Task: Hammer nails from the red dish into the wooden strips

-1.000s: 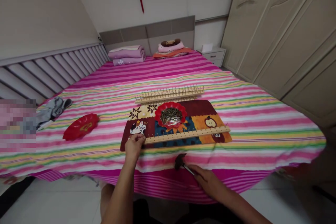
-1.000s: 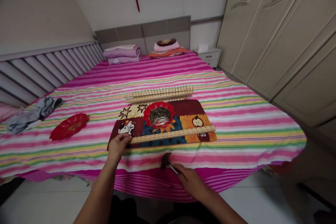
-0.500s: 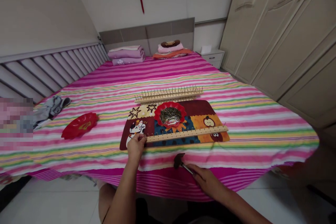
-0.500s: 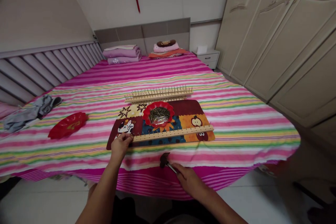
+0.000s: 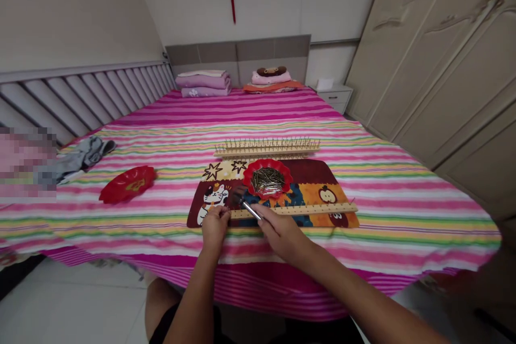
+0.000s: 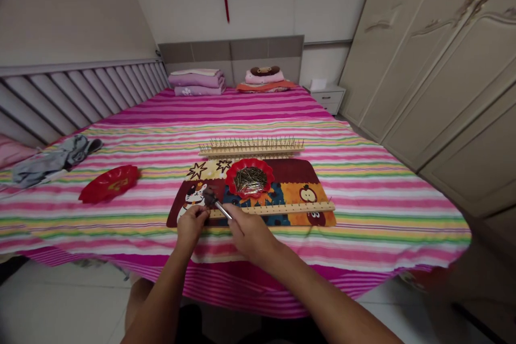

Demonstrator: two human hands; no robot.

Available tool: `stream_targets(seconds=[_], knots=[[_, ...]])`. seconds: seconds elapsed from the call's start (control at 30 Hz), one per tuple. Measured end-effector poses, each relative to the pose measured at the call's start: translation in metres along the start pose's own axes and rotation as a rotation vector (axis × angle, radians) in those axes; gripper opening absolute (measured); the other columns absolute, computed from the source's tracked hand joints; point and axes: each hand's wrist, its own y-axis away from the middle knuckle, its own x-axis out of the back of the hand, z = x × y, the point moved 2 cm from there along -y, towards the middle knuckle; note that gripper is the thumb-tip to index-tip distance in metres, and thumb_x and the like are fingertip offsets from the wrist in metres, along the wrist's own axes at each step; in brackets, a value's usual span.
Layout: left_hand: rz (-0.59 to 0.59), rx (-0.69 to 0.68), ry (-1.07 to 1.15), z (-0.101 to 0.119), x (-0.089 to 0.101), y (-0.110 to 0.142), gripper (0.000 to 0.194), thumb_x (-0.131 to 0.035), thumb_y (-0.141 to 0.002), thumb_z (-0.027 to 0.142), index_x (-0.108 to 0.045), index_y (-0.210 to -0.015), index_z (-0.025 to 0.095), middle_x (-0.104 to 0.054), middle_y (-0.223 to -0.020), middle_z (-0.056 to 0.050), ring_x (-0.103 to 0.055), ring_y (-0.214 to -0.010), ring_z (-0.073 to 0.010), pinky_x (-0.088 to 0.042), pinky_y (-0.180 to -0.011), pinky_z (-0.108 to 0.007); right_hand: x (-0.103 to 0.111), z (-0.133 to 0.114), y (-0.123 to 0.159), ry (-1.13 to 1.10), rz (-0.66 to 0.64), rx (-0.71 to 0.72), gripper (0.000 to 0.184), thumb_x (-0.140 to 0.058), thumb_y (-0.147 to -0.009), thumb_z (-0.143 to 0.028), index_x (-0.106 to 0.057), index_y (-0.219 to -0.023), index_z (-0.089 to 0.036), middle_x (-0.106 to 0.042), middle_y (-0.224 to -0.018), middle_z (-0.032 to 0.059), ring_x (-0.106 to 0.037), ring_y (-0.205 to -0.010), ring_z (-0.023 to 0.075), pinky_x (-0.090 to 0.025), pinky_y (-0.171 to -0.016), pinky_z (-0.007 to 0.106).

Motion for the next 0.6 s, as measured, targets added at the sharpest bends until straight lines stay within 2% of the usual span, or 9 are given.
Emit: stream_targets(seconds=[0.13,0.27,0.37,0.43,0.53,0.6], knots=[[-0.008,0.013,-0.013,0.001,0.0,0.0,0.013,-0.054,-0.074,0.027,-0.061,-0.064,0.022,-0.059,-0.064,0.001,-0.053,-0.063,-0.0139,-0.036,-0.062,-0.024,-0.016,0.003,-0.033,0.056,-0.043,0.012,0.042,-0.044,-0.088,-0.012,-0.056,-0.127,-0.022,-0.074,-0.089,0.0044,-0.066,-0.075,0.0195,-0.049,-0.071,0.028],[-0.009,0.023,-0.026,0.0,0.0,0.001,0.012,-0.055,-0.074,0.026,-0.063,-0.067,0.022,-0.062,-0.065,0.001,-0.055,-0.065,-0.0141,-0.037,-0.063,-0.024,-0.02,0.003,-0.033,0.069,-0.073,0.009,0.042,-0.045,-0.088,-0.011,-0.057,-0.126,-0.02,-0.075,-0.095,0.0064,-0.067,-0.082,0.0217,-0.05,-0.076,0.031],[0.006,0.017,-0.03,0.0,0.0,0.001,0.011,-0.055,-0.073,0.026,-0.063,-0.066,0.022,-0.064,-0.068,0.001,-0.057,-0.067,-0.0149,-0.038,-0.065,-0.024,-0.009,0.0,-0.008,0.032,-0.072,0.024,0.045,-0.04,-0.092,-0.014,-0.049,-0.135,-0.023,-0.07,-0.115,0.0054,-0.066,-0.098,0.0201,-0.049,-0.085,0.03],[0.024,0.018,-0.023,0.0,0.0,0.001,0.01,-0.055,-0.072,0.025,-0.063,-0.065,0.023,-0.066,-0.07,0.0,-0.059,-0.069,-0.0159,-0.04,-0.066,-0.025,-0.001,0.003,0.017,-0.052,-0.097,0.001,0.048,-0.039,-0.092,-0.013,-0.046,-0.138,-0.026,-0.07,-0.117,0.0021,-0.066,-0.097,0.0175,-0.05,-0.086,0.028],[0.002,0.054,0.03,-0.003,0.003,-0.001,0.008,-0.058,-0.07,0.028,-0.064,-0.067,0.024,-0.068,-0.072,-0.001,-0.061,-0.072,-0.0178,-0.042,-0.068,-0.026,0.002,0.024,0.058,-0.205,-0.154,-0.062,0.042,-0.039,-0.094,-0.017,-0.054,-0.131,-0.03,-0.07,-0.117,-0.0017,-0.066,-0.1,0.0164,-0.05,-0.086,0.026],[-0.035,0.096,0.09,-0.004,0.008,-0.004,0.007,-0.061,-0.068,0.029,-0.064,-0.071,0.024,-0.069,-0.072,0.0,-0.063,-0.072,-0.0187,-0.044,-0.067,-0.027,-0.001,0.046,0.083,-0.253,-0.155,-0.132,0.042,-0.04,-0.094,-0.016,-0.055,-0.131,-0.029,-0.07,-0.119,-0.0007,-0.066,-0.104,0.0171,-0.05,-0.088,0.027]])
